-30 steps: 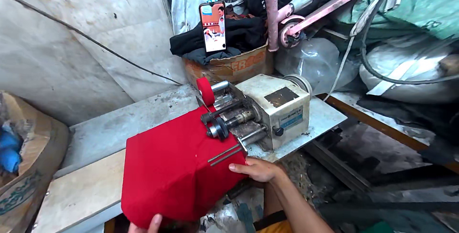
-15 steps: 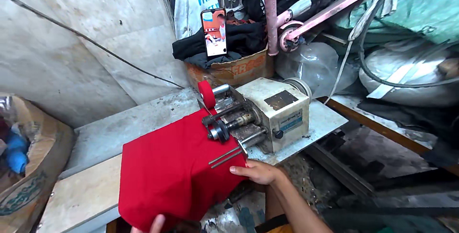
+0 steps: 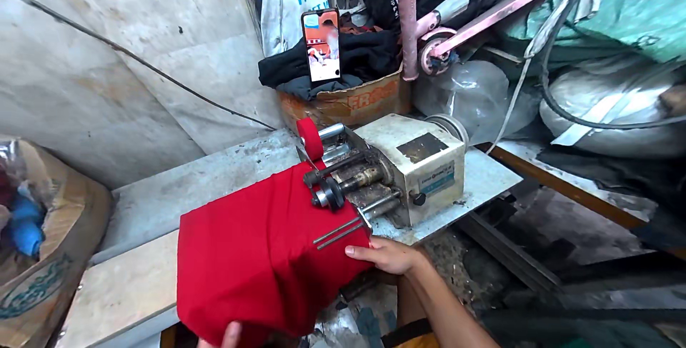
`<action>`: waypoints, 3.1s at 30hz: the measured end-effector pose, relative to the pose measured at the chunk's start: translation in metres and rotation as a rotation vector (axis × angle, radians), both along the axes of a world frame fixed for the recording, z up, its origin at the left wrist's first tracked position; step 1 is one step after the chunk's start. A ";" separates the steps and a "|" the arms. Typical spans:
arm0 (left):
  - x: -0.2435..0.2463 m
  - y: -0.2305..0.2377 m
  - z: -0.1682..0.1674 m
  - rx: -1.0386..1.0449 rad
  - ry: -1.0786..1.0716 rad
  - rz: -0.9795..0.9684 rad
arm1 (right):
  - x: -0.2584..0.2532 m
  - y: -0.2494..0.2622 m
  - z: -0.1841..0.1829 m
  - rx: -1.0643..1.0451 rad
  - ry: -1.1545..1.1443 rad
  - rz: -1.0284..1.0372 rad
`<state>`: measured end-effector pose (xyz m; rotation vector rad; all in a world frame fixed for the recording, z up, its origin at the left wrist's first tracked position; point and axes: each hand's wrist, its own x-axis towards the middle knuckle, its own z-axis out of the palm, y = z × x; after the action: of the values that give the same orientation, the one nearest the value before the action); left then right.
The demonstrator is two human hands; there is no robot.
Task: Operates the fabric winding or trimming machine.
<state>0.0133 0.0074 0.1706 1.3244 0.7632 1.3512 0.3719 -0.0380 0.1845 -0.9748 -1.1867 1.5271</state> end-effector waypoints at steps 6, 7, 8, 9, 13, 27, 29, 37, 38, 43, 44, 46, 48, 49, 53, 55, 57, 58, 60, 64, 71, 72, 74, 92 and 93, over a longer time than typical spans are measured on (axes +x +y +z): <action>0.002 -0.003 0.004 0.019 -0.165 -0.079 | 0.001 0.000 -0.001 0.003 -0.001 0.003; 0.000 0.001 0.000 0.016 -0.158 -0.051 | 0.000 0.000 -0.001 0.000 -0.002 0.001; 0.000 0.002 -0.002 -0.001 -0.095 -0.021 | 0.000 0.000 -0.001 0.001 -0.003 0.001; 0.003 0.001 -0.003 -0.010 -0.002 -0.015 | 0.000 0.000 0.000 0.004 -0.004 0.001; 0.004 -0.006 0.006 0.009 -0.102 -0.087 | 0.000 0.001 -0.001 0.008 -0.002 0.001; 0.010 -0.004 0.002 0.040 0.154 -0.030 | 0.000 0.001 0.004 -0.018 -0.008 0.003; 0.010 -0.005 0.006 0.027 -0.024 -0.039 | 0.000 0.001 0.004 -0.022 -0.004 0.006; 0.011 -0.004 0.011 0.017 -0.075 -0.032 | -0.001 0.001 0.002 -0.022 0.038 0.006; 0.007 0.001 0.009 0.029 -0.115 -0.014 | -0.001 0.001 0.001 -0.020 0.041 0.007; 0.011 0.001 0.002 0.016 0.108 -0.007 | 0.000 0.002 0.000 0.002 0.058 0.017; 0.008 0.002 0.001 0.016 0.023 -0.027 | 0.000 0.001 0.000 -0.001 0.062 0.017; 0.002 0.006 0.001 0.040 -0.066 -0.021 | 0.000 0.000 0.001 -0.015 0.055 0.013; 0.005 0.005 0.001 0.038 0.056 0.009 | 0.000 0.000 0.001 -0.019 0.055 0.014; 0.008 0.002 0.003 0.038 0.138 0.003 | 0.000 0.001 0.001 -0.015 0.059 0.013; 0.003 0.003 0.003 0.046 -0.067 -0.060 | -0.001 -0.001 0.001 -0.022 0.067 0.000; 0.001 0.009 0.000 0.069 -0.019 -0.025 | -0.001 -0.001 0.001 -0.028 0.064 -0.002; 0.009 0.006 0.002 0.086 0.165 0.012 | -0.001 0.000 0.000 -0.025 0.053 0.000; 0.010 0.005 0.002 0.086 0.173 -0.011 | 0.000 0.000 -0.001 -0.023 0.048 0.002; 0.005 0.008 0.000 0.085 0.049 -0.071 | 0.000 0.000 0.000 -0.022 0.040 0.002; 0.009 0.009 -0.001 0.153 0.143 0.019 | -0.001 0.000 0.001 -0.011 0.055 -0.005; 0.014 0.005 -0.006 0.183 0.141 0.009 | 0.000 0.002 -0.003 0.023 0.081 0.023; 0.014 0.005 -0.007 0.168 0.104 -0.004 | 0.000 0.002 -0.003 0.016 0.081 0.024; 0.011 0.009 -0.008 0.161 0.012 -0.020 | 0.001 0.002 -0.002 0.015 0.086 0.026; 0.008 0.005 0.003 0.078 0.138 0.014 | -0.001 0.001 0.001 -0.017 -0.013 -0.002; 0.009 0.002 0.002 0.073 0.137 -0.022 | -0.001 0.001 0.000 -0.021 -0.013 -0.004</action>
<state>0.0220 0.0091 0.1729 1.4907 0.7952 1.2914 0.3714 -0.0365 0.1847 -1.0018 -1.1789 1.5351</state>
